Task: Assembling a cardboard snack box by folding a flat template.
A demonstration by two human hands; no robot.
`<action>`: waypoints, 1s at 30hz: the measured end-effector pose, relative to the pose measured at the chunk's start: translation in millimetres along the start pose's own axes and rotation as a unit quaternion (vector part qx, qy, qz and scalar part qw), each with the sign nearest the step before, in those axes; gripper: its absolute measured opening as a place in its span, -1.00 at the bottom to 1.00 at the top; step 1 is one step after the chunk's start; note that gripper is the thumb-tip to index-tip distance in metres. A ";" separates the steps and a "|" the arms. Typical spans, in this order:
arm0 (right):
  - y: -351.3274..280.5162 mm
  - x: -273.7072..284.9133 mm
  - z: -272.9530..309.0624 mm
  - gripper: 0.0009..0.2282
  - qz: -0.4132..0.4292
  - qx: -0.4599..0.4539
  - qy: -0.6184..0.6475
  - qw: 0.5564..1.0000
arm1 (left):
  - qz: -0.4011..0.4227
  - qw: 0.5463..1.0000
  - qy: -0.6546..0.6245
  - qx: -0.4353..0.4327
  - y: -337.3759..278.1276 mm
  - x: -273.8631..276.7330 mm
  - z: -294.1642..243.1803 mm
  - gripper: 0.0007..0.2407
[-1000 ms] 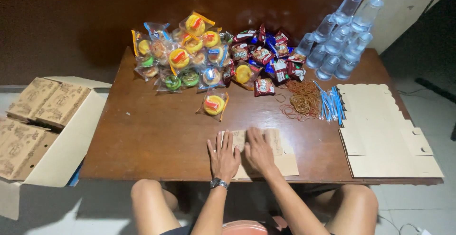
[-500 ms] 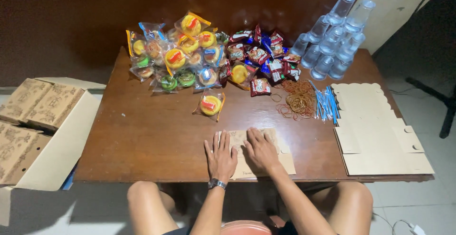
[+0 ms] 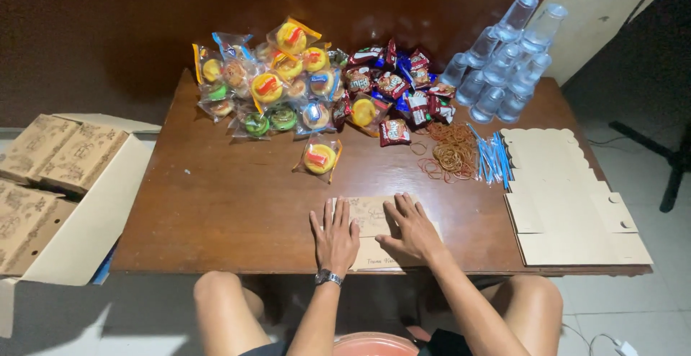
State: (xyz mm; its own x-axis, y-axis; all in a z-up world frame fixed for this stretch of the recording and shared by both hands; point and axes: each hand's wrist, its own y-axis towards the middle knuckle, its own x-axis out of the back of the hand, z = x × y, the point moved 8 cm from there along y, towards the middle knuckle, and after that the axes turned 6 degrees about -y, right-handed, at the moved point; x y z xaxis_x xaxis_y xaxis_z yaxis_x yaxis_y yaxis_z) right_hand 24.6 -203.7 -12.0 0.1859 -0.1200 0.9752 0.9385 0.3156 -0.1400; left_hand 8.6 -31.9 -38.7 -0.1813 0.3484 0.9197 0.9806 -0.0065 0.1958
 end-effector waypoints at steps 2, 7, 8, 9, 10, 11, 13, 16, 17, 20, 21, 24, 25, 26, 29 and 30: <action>-0.2 -2.0 1.4 -0.18 0.000 0.016 -0.007 1.000 | 0.002 1.000 -0.013 0.002 -1.5 4.5 0.0 -0.54; 6.7 -13.9 4.7 -0.28 0.020 0.077 -0.061 0.995 | -0.013 0.997 -0.074 -0.008 -4.4 13.9 2.5 -0.53; 7.3 -18.4 4.4 -0.33 0.020 0.089 -0.076 0.993 | -0.107 0.990 -0.089 -0.029 -9.5 29.1 1.5 -0.55; 12.7 -20.3 4.2 -0.37 0.016 0.102 -0.091 0.991 | -0.203 0.972 -0.101 -0.052 -12.7 45.1 1.8 -0.58; 15.9 -18.0 2.1 -0.37 0.013 0.104 -0.091 0.990 | -0.206 0.972 -0.099 -0.052 -17.2 40.6 5.4 -0.58; 16.9 -18.0 0.7 -0.41 0.013 0.105 -0.075 0.992 | -0.239 0.962 -0.120 -0.060 -26.4 40.6 10.0 -0.68; 21.1 -20.0 -5.9 -0.45 0.018 0.105 -0.056 0.993 | -0.268 0.951 -0.141 -0.065 -44.6 53.1 8.6 -0.74; 31.0 -8.5 -5.8 -0.57 -0.043 0.180 -0.040 0.982 | -0.210 0.952 -0.182 -0.127 -56.9 72.4 -16.9 -0.94; 36.9 -7.9 -10.0 -0.57 -0.023 0.164 -0.014 0.986 | -0.148 0.961 -0.169 -0.158 -54.1 62.0 -26.6 -0.79; 46.3 11.5 -10.3 -0.59 0.005 0.140 0.019 0.990 | -0.006 0.976 -0.114 -0.183 -40.2 22.2 -40.4 -0.45; 47.0 19.4 -9.1 -0.61 0.015 0.131 0.027 0.991 | 0.074 0.979 -0.073 -0.175 -36.5 0.4 -42.1 -0.25; 59.6 22.2 -17.0 -0.60 0.034 0.106 0.004 0.994 | 0.047 0.976 0.001 -0.214 -28.1 -8.0 -49.7 -0.42; 64.3 24.8 -17.7 -0.60 0.031 0.106 0.005 0.994 | 0.045 0.975 0.003 -0.215 -27.4 0.9 -51.6 -0.42; 69.6 27.0 -21.3 -0.58 0.028 0.091 0.000 0.995 | 0.040 0.975 0.018 -0.220 -26.8 9.2 -54.0 -0.53; 68.4 34.2 -21.6 -0.57 0.032 0.066 0.010 0.997 | 0.034 0.973 0.001 -0.229 -43.0 32.1 -58.9 -0.74; 68.3 39.8 -20.0 -0.58 0.033 0.060 0.019 0.997 | 0.025 0.972 -0.030 -0.233 -47.8 42.2 -60.0 -0.82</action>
State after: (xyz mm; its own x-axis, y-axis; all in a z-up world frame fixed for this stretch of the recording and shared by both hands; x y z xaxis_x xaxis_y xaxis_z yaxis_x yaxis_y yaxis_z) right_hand 102.0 -205.7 13.9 0.2602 -0.1306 0.9567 0.8823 0.4347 -0.1806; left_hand -50.5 -73.1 11.2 -0.1167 0.3905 0.9132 0.8454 -0.4435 0.2977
